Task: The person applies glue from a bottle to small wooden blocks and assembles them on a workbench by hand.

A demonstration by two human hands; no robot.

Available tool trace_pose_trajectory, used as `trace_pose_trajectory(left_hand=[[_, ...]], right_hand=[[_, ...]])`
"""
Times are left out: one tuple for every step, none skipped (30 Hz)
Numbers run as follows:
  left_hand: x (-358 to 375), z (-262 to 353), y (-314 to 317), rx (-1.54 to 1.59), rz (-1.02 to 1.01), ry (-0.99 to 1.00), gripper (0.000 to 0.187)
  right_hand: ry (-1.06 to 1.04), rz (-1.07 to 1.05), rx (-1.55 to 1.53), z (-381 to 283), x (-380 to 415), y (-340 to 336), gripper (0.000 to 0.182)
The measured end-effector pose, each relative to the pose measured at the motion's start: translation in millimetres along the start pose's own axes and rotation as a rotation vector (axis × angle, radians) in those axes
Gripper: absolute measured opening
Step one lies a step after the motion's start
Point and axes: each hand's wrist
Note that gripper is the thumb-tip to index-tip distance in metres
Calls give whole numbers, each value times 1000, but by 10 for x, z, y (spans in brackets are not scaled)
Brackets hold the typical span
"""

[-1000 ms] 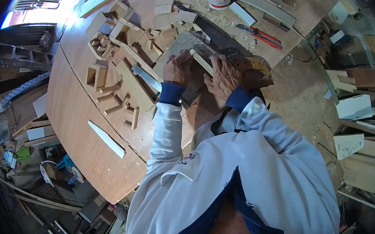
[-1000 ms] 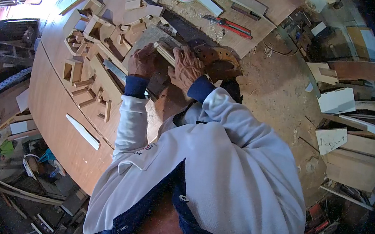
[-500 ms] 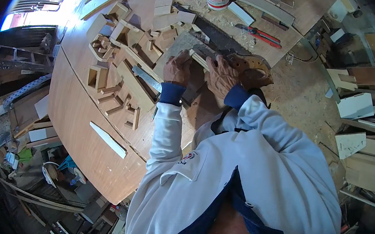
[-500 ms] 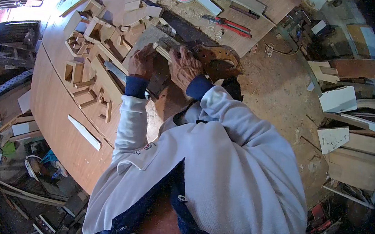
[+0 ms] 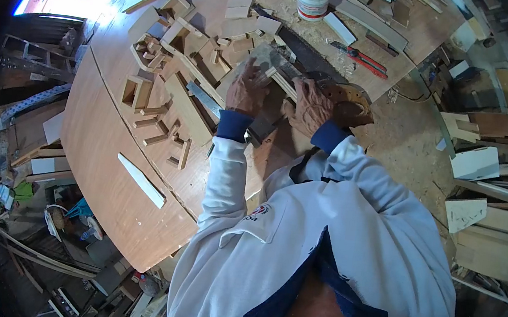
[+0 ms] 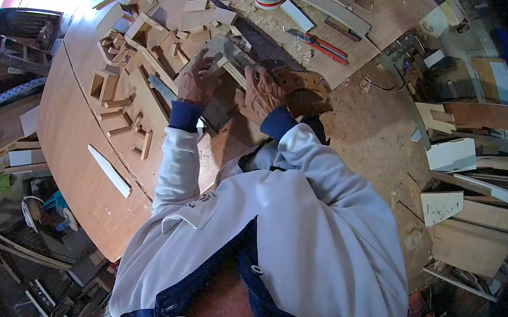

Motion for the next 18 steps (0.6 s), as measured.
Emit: trace_pose_trajectory(left_hand=[[35,-26,-11,103,15,-81,65],[72,-76,-31,105,19,-83,65],[110,-120,-68,112,3,-107,73],[153,-158,-101,119,-14,-132,82],[219,-186,-131,120,-9,-134,82],[298,-188,-175,176,-4,-141,77],[355,-193,-205,232,1,-149,73],[399,-225,-204,232,2,-151,73],[442,-267,-188,193,37,-116,72],[475,-304,-171,154,73,-81,71],[493,-332,-143,155,76,-82,71],[496,-331,-112,136,85,-105,69],[498,-326,-84,117,95,-126,67],[502,-321,-59,118,97,-125,67],[501,-309,-35,107,113,-138,68],[495,-294,-11,96,129,-150,68],[488,-278,12,98,130,-148,68],[478,-260,32,91,157,-165,65]], right_hand=[[-4,-1,2,-5,5,-25,52],[18,-64,28,-9,8,-64,53],[38,-125,55,-21,3,-107,54],[34,-127,57,-4,20,-80,54],[21,-92,62,26,44,-24,55],[8,-55,66,32,48,-9,55],[5,-56,66,42,48,-2,55],[14,-68,21,49,52,-1,55],[23,-80,-23,52,54,-3,56],[22,-81,-23,60,57,0,56],[17,-71,-33,69,58,4,55],[11,-59,-42,69,57,8,55],[8,-58,-41,65,58,19,55],[9,-30,-24,65,65,39,54],[12,-2,-7,69,72,57,54],[11,1,-4,81,77,78,54],[-1,21,9,96,84,103,50],[-14,40,23,92,81,97,46]])
Point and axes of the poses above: each hand's wrist, its own x-axis away from the middle knuckle, its own y-axis out of the palm, z = x × y, and after that the axes turned 11 degrees about -y, right-handed
